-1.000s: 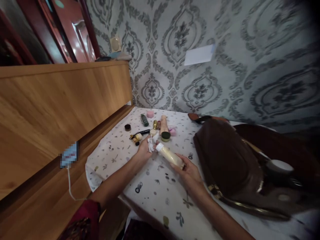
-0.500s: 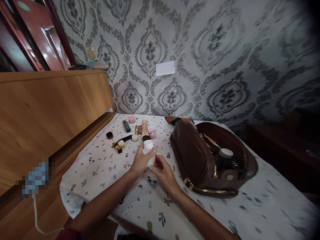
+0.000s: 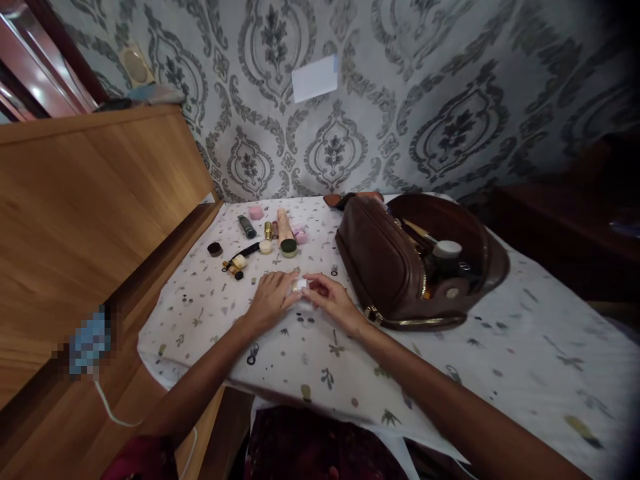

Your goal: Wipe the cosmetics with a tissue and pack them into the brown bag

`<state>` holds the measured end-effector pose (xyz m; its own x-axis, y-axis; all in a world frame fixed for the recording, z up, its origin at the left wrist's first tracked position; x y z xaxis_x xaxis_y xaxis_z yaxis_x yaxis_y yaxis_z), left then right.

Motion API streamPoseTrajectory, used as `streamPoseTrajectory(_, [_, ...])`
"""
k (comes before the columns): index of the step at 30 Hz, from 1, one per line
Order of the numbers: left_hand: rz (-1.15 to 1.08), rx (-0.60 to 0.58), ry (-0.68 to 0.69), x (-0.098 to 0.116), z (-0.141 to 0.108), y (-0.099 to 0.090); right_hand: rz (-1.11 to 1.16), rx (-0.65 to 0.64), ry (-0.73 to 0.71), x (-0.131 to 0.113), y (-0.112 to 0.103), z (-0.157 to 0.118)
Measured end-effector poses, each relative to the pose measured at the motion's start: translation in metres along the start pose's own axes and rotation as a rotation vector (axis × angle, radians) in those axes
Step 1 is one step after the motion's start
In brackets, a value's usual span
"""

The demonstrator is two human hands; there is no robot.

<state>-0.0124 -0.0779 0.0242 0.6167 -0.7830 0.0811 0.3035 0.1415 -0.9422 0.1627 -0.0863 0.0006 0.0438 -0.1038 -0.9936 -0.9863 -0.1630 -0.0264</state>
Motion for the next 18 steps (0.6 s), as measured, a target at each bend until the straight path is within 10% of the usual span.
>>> streamPoseTrajectory(10, [-0.021,0.173,0.059,0.001,-0.054,-0.011,-0.453,0.162,-0.185,0.002,-0.006,0.000])
streamPoseTrajectory(18, [-0.175,0.251,-0.025,0.019,-0.017,-0.025,-0.503,0.137,-0.227,-0.002,-0.002,-0.004])
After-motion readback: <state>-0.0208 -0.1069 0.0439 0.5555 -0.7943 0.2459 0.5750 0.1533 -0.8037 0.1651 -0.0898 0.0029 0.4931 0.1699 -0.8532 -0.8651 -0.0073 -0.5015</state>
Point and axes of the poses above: each hand's wrist, its own z-axis towards the middle knuckle, its own y-axis out of the palm, x = y × z, the point moved 2 cm from there along z, towards the middle knuckle, and after that the axes turned 13 degrees about y, right-handed, at the moved point
